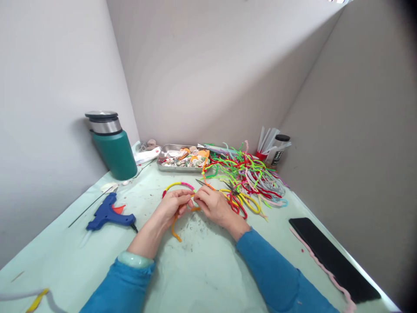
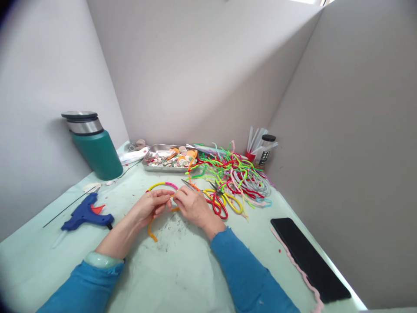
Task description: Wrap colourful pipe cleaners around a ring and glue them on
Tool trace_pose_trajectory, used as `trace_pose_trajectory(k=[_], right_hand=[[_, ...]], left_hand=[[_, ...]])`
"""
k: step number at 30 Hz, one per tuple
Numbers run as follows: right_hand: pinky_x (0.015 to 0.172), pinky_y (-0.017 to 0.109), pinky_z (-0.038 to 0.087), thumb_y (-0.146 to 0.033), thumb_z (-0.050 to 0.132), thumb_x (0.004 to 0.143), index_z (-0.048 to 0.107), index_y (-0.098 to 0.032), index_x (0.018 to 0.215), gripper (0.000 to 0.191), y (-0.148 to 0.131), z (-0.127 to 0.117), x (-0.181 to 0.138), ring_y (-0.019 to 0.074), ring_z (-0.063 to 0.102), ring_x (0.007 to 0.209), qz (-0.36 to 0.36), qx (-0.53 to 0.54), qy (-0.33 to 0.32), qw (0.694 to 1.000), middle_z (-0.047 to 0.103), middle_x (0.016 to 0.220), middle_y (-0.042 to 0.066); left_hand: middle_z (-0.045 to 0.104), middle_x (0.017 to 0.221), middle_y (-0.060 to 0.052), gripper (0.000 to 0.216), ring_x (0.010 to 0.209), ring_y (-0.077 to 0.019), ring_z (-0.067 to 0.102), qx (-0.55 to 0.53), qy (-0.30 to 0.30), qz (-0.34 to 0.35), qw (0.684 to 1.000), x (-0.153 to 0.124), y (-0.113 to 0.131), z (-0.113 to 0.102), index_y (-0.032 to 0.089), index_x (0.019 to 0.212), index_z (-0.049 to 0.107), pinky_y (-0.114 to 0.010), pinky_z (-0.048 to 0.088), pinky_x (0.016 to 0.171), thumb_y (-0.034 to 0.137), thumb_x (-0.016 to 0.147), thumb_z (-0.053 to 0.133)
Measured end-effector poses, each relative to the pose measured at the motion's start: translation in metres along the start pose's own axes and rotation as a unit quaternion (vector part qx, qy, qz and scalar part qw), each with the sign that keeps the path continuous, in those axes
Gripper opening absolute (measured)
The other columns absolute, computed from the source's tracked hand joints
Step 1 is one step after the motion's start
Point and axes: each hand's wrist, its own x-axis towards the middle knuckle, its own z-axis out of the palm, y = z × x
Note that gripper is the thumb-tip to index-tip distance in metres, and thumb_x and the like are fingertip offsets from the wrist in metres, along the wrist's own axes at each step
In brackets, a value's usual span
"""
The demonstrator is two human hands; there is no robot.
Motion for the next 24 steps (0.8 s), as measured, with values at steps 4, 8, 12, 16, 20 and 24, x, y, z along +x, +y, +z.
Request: trace_pose_trajectory(k=[4,8,12,16,20,24], right_hand=[[0.067,0.027,0.04,-0.015,0.044,0.084,0.052,-0.018,0.086,0.009,-0.002,0.003,0.0,0.0158,0.051,0.077,0.026,0.03,0.03,0.999,0.056,0.085,0.005],[0.068,0.027,0.04,-0.013,0.045,0.082,0.05,-0.018,0.082,0.007,-0.001,0.009,0.001,0.0159,0.051,0.076,0.053,0.046,0.048,0.996,0.055,0.081,0.005],[0.065,0.026,0.039,-0.01,0.045,0.079,0.048,-0.018,0.08,0.009,-0.002,0.012,0.002,0.0151,0.05,0.072,0.072,0.042,0.052,0.995,0.054,0.078,0.003],[0.061,0.025,0.037,-0.009,0.045,0.077,0.048,-0.018,0.077,0.01,-0.002,0.015,0.003,0.0149,0.048,0.069,0.085,0.036,0.073,0.993,0.052,0.075,0.003],[0.06,0.025,0.037,-0.009,0.046,0.077,0.049,-0.018,0.075,0.009,-0.002,0.016,0.004,0.0151,0.049,0.068,0.098,0.037,0.082,0.991,0.053,0.073,0.003],[0.061,0.026,0.039,-0.013,0.047,0.081,0.052,-0.018,0.08,0.007,-0.001,0.013,0.003,0.0152,0.052,0.067,0.118,0.054,0.087,0.988,0.056,0.074,0.003]], left_hand=[[0.059,0.055,0.001,0.026,0.03,-0.0008,0.03,0.007,-0.007,-0.006,1.0,-0.001,0.001,0.0,0.009,0.086,0.057,-0.015,0.018,0.03,0.022,0.065,0.064],[0.059,0.057,0.0,0.026,0.029,-0.0007,0.029,0.024,-0.017,0.006,1.0,0.001,-0.001,-0.001,0.009,0.087,0.057,-0.015,0.017,0.03,0.023,0.066,0.062],[0.059,0.056,0.001,0.03,0.028,-0.0011,0.029,0.037,-0.014,0.014,0.999,0.003,-0.004,-0.002,0.009,0.091,0.056,-0.016,0.017,0.029,0.023,0.066,0.061],[0.06,0.056,0.0,0.033,0.028,-0.0014,0.029,0.041,-0.009,0.019,0.999,0.003,-0.006,-0.001,0.009,0.094,0.054,-0.016,0.017,0.029,0.025,0.066,0.061],[0.061,0.057,0.0,0.036,0.027,-0.0012,0.03,0.049,-0.012,0.022,0.998,0.001,-0.004,0.001,0.01,0.095,0.052,-0.016,0.016,0.03,0.029,0.066,0.062],[0.061,0.056,0.0,0.034,0.028,-0.0017,0.031,0.057,-0.002,0.019,0.998,0.001,-0.003,0.002,0.01,0.092,0.052,-0.016,0.017,0.029,0.029,0.066,0.062]])
